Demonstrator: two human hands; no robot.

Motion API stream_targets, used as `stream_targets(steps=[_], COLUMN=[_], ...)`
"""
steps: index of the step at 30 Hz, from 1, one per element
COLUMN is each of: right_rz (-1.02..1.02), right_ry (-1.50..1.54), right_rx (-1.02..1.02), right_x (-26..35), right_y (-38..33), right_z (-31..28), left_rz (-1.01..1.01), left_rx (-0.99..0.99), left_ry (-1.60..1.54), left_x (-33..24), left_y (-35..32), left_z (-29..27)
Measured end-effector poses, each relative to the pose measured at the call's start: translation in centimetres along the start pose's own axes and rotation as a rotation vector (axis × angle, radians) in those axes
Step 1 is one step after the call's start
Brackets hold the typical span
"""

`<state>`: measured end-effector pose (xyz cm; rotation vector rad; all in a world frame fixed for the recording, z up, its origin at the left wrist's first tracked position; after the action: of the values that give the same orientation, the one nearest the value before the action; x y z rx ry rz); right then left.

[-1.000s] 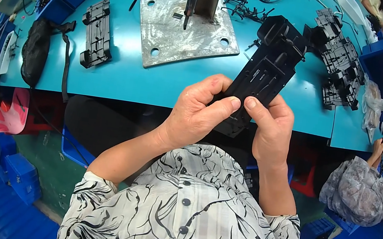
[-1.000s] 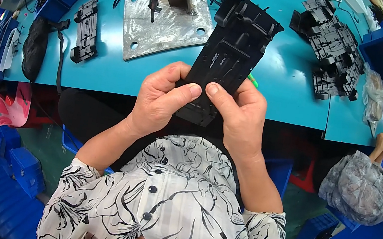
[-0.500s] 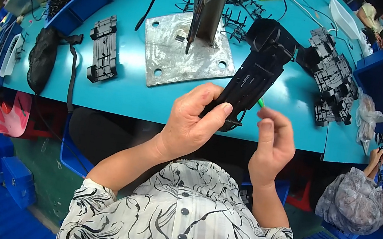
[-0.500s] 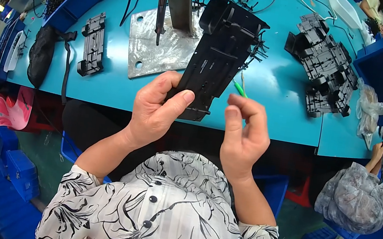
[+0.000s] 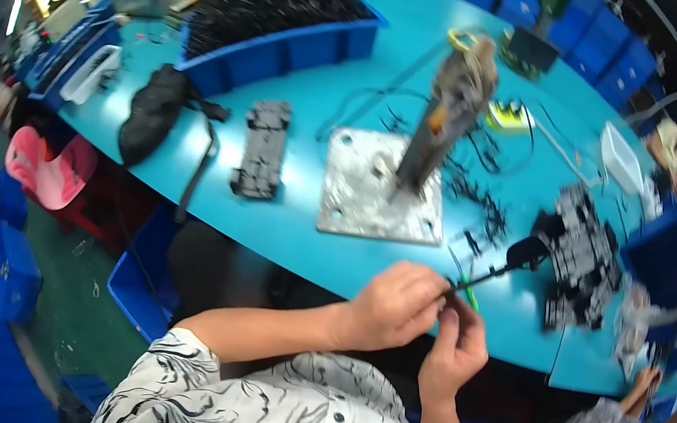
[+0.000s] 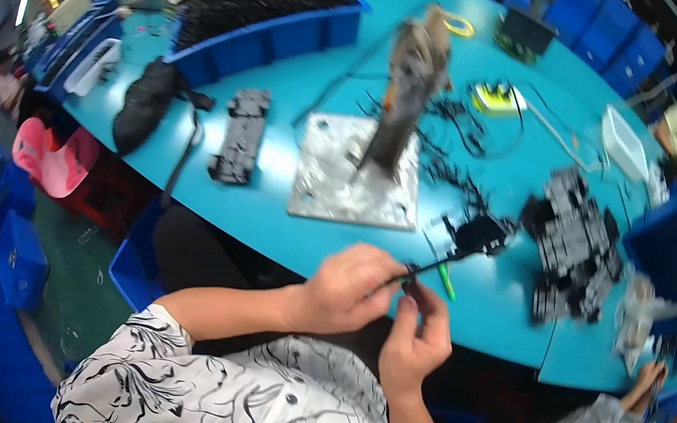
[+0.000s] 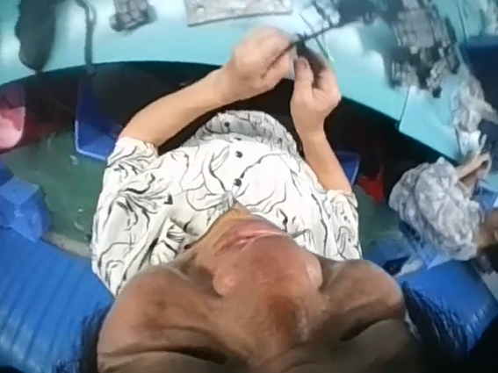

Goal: The worker is assembling the chassis, wheels, and plastic components of toy trucks using a manual assembly press machine.

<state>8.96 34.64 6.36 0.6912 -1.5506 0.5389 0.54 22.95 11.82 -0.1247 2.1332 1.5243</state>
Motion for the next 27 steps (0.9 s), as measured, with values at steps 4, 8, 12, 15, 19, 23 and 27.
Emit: stream_targets(steps=[4,8,12,15,19,23,27], right_rz=[0.148,0.292,0.472,0.481,0.467,0.434,0.299], right_ry=[0.117,0.287,0.382,0.392,0.382,0.355,0.118], right_rx=[-0.031,0.083,0.204,0.216,0.221,0.227,0.086], right_x=[-1.1,-1.0,-2.7,-2.8,-3.0,-2.1,-0.7], right_y=[0.5,1.6,2.3,2.3,2.7,2.5,2.1], right_z=[-0.6,1.4,2.3,2.0,1.8,2.2,1.8], left_rz=[-0.228,-0.299,-0.270,-0.230,-0.287,-0.286,-0.212], left_rx=[0.020,-0.120,-0.120,-0.108,-0.106,-0.047,-0.018], left_ry=[-0.128,-0.222,-0.251,-0.268,-0.288,-0.197,-0.073], left_x=[1.2,1.9,2.8,2.2,2.3,1.9,1.2], left_y=[-0.6,-1.4,-1.1,-0.9,-1.1,-0.7,-0.7], left_z=[-0.2,-1.6,-1.6,-1.1,-0.7,-1.3,-1.7])
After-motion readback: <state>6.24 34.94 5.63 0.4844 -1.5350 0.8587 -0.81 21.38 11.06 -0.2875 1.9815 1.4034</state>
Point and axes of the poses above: each hand's wrist, its own y-axis towards the middle knuckle, its own z-axis out of the palm, x = y × z, the point moved 10 cm from there along y, towards the middle knuckle, and after that the axes turned 11 degrees about z, right-handed, at the moved point
